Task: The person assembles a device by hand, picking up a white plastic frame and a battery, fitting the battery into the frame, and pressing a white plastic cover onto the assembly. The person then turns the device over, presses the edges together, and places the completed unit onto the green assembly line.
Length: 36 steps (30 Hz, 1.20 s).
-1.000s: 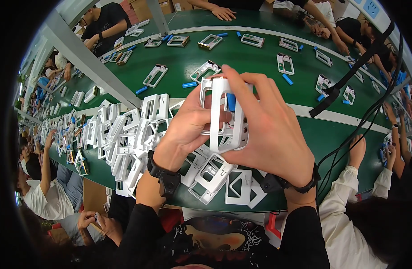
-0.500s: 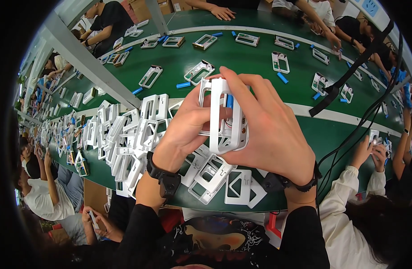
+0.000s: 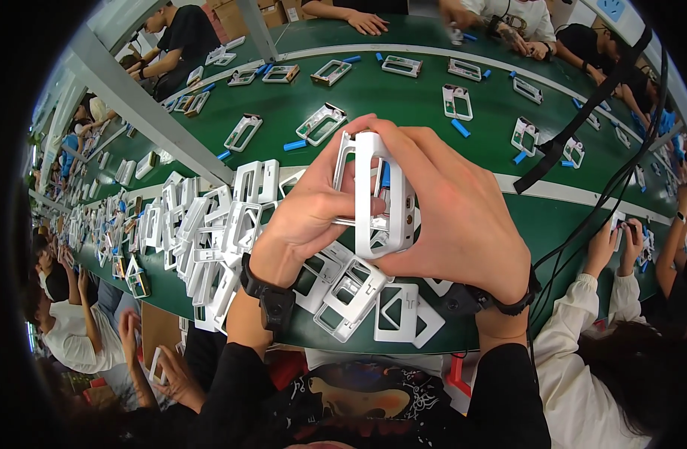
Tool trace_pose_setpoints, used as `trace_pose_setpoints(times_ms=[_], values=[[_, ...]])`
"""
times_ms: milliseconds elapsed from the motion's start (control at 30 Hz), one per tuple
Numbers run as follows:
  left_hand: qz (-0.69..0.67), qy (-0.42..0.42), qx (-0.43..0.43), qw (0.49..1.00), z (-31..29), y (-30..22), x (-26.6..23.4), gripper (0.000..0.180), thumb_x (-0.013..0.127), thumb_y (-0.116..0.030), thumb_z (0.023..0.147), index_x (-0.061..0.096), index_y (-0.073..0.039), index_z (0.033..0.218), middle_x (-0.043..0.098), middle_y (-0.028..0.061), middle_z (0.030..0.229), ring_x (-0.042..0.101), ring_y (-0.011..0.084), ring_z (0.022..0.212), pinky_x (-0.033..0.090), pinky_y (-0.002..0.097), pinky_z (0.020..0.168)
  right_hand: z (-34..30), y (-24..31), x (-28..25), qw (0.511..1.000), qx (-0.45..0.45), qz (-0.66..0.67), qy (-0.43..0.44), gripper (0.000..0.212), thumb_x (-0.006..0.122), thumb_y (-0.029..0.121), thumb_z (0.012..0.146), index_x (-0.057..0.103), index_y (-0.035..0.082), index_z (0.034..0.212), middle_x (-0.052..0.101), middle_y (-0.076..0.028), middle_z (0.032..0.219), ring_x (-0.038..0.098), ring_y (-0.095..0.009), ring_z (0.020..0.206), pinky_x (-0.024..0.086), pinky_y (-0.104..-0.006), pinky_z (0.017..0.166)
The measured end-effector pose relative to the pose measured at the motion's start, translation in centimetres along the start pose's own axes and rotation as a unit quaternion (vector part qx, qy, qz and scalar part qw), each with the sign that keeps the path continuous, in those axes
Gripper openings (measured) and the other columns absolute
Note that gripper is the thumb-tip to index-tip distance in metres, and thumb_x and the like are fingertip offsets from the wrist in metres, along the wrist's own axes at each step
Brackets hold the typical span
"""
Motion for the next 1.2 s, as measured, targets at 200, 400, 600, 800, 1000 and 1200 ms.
trace_pose_setpoints(times_ms=[200, 400, 600, 800, 1000, 1200], values=[[0.041, -0.007, 0.023, 0.999, -0.2, -0.3, 0.6, 0.103, 0.065, 0.019, 0.067, 0.016, -0.015, 0.150, 0.047, 0.0177, 0.130, 0.061, 0.0254, 0.109, 0.055, 0.0358, 0.084, -0.3, 0.4, 0.2, 0.999, 0.029, -0.030, -0.025, 0.094, 0.080, 0.017, 0.045, 0.049, 0.007, 0.134, 0.056, -0.013, 0.120, 0.061, -0.035, 0.103, 0.051, -0.0384, 0.083], [0.095, -0.003, 0.047, 0.994, -0.1, -0.3, 0.6, 0.102, 0.063, 0.020, 0.066, 0.016, -0.017, 0.150, 0.048, 0.0160, 0.125, 0.060, 0.0228, 0.108, 0.055, 0.0360, 0.084, -0.3, 0.5, 0.6, 0.998, 0.017, -0.058, -0.016, 0.093, 0.080, 0.018, 0.046, 0.048, 0.007, 0.132, 0.054, -0.015, 0.122, 0.059, -0.036, 0.105, 0.051, -0.0399, 0.082], [0.132, -0.021, 0.047, 0.990, -0.5, -0.9, 0.8, 0.101, 0.061, 0.020, 0.067, 0.016, -0.017, 0.150, 0.045, 0.0178, 0.128, 0.059, 0.0248, 0.112, 0.056, 0.0378, 0.084, -0.1, 0.1, 0.9, 1.000, -0.009, -0.022, -0.008, 0.095, 0.081, 0.018, 0.046, 0.046, 0.006, 0.133, 0.051, -0.015, 0.125, 0.058, -0.037, 0.105, 0.050, -0.0397, 0.082], [0.135, -0.020, 0.052, 0.989, -0.4, -0.8, 0.6, 0.101, 0.060, 0.020, 0.069, 0.015, -0.018, 0.150, 0.040, 0.0204, 0.131, 0.057, 0.0284, 0.116, 0.056, 0.0401, 0.086, 0.2, -0.3, 0.9, 1.000, -0.003, 0.007, 0.015, 0.096, 0.080, 0.018, 0.045, 0.046, 0.005, 0.134, 0.051, -0.015, 0.124, 0.058, -0.037, 0.104, 0.050, -0.0389, 0.083], [0.095, -0.038, 0.054, 0.993, -0.5, -0.9, 0.7, 0.105, 0.069, 0.016, 0.064, 0.020, -0.016, 0.151, 0.050, 0.0097, 0.123, 0.058, 0.0222, 0.110, 0.053, 0.0388, 0.092, 0.5, -0.5, 0.9, 1.000, -0.008, 0.006, 0.002, 0.095, 0.080, 0.018, 0.046, 0.046, 0.005, 0.134, 0.051, -0.015, 0.124, 0.059, -0.036, 0.103, 0.050, -0.0389, 0.084], [0.090, -0.023, 0.062, 0.994, -0.6, -1.1, 0.7, 0.108, 0.072, 0.013, 0.066, 0.016, -0.020, 0.153, 0.043, 0.0131, 0.130, 0.055, 0.0289, 0.119, 0.052, 0.0407, 0.095, 0.6, -0.4, 0.9, 0.999, -0.021, -0.009, -0.033, 0.094, 0.079, 0.017, 0.047, 0.046, 0.004, 0.134, 0.051, -0.016, 0.122, 0.059, -0.036, 0.103, 0.050, -0.0389, 0.084]])
Point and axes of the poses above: each hand's wrist, its own z-axis towards the middle knuckle, its own x-axis out of the palm, y = z × x, the point moved 8 cm from there along z, towards the middle knuckle
